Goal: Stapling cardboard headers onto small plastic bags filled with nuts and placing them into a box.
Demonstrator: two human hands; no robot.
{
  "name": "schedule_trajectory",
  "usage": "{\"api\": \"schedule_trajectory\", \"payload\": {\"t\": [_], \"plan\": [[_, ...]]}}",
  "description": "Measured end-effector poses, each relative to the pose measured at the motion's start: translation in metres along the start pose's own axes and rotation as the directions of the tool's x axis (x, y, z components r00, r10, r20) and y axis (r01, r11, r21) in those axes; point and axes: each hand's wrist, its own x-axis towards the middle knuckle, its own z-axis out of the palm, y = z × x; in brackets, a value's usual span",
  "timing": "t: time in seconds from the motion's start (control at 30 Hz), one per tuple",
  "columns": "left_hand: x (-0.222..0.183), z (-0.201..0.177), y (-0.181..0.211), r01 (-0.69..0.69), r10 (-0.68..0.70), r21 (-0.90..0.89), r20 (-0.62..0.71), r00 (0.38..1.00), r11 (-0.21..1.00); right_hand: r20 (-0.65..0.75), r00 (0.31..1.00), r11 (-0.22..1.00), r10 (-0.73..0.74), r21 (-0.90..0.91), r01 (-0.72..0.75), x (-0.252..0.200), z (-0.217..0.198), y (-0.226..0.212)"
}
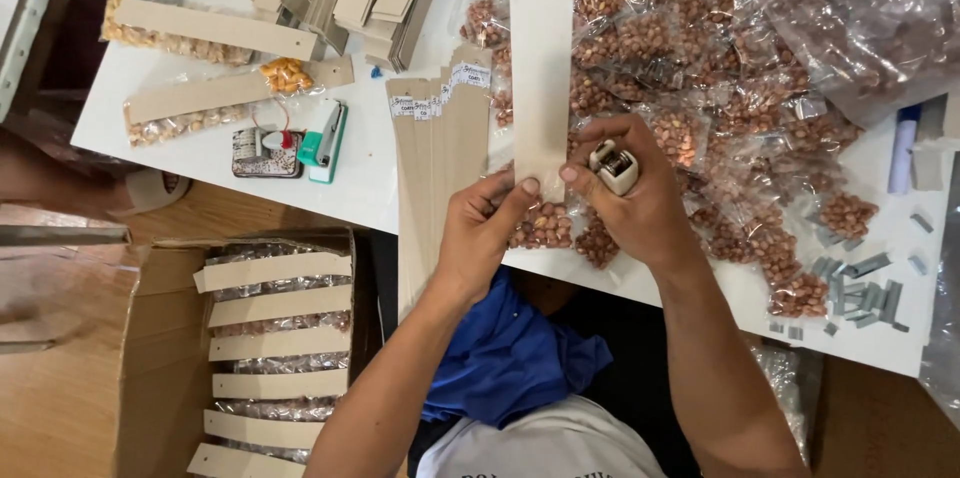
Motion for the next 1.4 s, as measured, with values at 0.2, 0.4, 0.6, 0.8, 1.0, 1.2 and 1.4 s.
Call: {"api": "schedule_trajectory", "payload": {"t": [0.2, 0.4, 0.6, 0.8, 1.0, 1.2, 1.4], "plan": [[0.008, -0.003, -0.009, -0.005, 0.006, 0.018, -0.056, 0.998, 1.000, -0.050, 0.999, 0.999, 0.016, 0.034, -0.015, 0.005, 0.005, 0.000], [0.010, -0.003, -0.018, -0.152, 0.185, 0.274, -0.101, 0.978, 0.950, -0.272, 0.943, 0.924, 0.190, 0.375, -0.078, 0.032, 0.037, -0.021], [0.007, 0.000, -0.030, -0.256, 0.355, 0.434, -0.163, 0.921, 0.864, -0.349, 0.845, 0.842, 0.406, 0.502, -0.197, 0.042, 0.062, -0.014], [-0.007, 0.016, -0.024, -0.199, 0.243, 0.379, -0.073, 0.967, 0.904, -0.469, 0.784, 0.833, 0.406, 0.542, -0.107, 0.034, 0.074, 0.036], [0.004, -0.027, -0.065, -0.196, 0.264, 0.560, -0.043, 0.964, 0.805, -0.369, 0.930, 0.987, -0.005, -0.151, -0.055, -0.022, 0.010, 0.082], [0.028, -0.047, -0.081, 0.149, -0.113, 0.202, -0.181, 0.977, 0.968, -0.195, 0.965, 0.207, -0.175, -0.966, -0.158, -0.035, -0.043, 0.102], [0.027, -0.026, -0.061, 0.315, -0.298, 0.101, -0.152, 0.942, 0.944, -0.175, 0.956, 0.961, 0.237, 0.183, -0.205, -0.013, -0.025, 0.050]]}}
